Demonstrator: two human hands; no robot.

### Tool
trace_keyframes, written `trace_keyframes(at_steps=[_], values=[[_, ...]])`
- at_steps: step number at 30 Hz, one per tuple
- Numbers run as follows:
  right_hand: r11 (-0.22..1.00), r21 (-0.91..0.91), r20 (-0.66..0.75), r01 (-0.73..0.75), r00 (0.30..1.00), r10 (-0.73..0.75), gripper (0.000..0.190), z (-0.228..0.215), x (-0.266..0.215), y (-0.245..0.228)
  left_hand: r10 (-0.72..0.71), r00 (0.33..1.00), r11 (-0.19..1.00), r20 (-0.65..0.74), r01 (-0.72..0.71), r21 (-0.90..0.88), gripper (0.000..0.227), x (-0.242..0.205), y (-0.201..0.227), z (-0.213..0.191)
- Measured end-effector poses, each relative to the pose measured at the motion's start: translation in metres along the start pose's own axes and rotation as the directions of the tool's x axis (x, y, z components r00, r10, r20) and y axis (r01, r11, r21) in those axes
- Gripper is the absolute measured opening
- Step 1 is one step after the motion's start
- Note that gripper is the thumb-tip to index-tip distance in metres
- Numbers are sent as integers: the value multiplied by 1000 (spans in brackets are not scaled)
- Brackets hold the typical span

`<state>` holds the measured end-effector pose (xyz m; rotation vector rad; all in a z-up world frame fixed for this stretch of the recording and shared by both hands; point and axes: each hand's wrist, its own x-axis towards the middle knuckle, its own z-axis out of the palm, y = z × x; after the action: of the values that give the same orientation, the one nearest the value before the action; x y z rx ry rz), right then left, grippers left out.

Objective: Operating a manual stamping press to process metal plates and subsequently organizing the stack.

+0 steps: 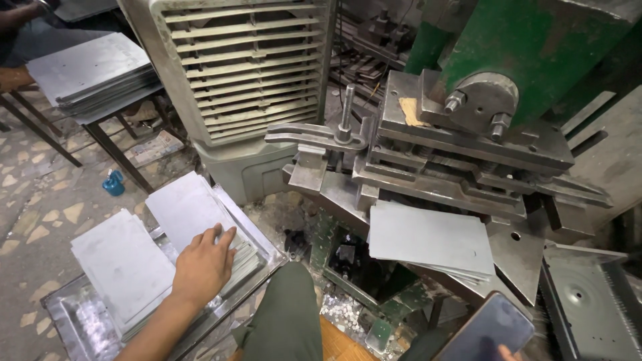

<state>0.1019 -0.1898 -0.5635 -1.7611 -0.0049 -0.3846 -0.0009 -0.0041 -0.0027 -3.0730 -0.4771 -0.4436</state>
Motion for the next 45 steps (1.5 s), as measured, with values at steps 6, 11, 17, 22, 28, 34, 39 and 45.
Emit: trace_keyframes(at_steps=[6,11,17,22,28,34,39,45], values=[[914,177,206,-366,922,329,46,-511,320,-175,-14,1000,1000,7,14,-1,47,1,-2,5],[511,-192,-47,-838,528,848,84,-484,361,-523,-8,1000,1000,-25,8,11,50,-1,-2,6],[628,-152,143,-763,612,778,88,-498,459,-387,-53,997,998,51,51,44,50,0,2,7],[701,-111,17,-704,704,710,71,-472,490,-342,-57,998,998,38,55,41,52,-2,-2,15],[915,-315,28,-254,961,276,48,-489,447,-356,-113,962,989,248,84,125,52,10,0,-3],[792,-433,-72,-430,893,445,55,-436,352,-492,-78,991,989,110,63,137,52,3,-4,5],[510,-845,-70,-163,978,196,95,-443,338,-410,-96,992,986,85,83,144,53,2,2,8],[643,-744,-79,-183,979,186,90,-433,351,-439,-95,987,990,128,81,114,55,2,0,6]])
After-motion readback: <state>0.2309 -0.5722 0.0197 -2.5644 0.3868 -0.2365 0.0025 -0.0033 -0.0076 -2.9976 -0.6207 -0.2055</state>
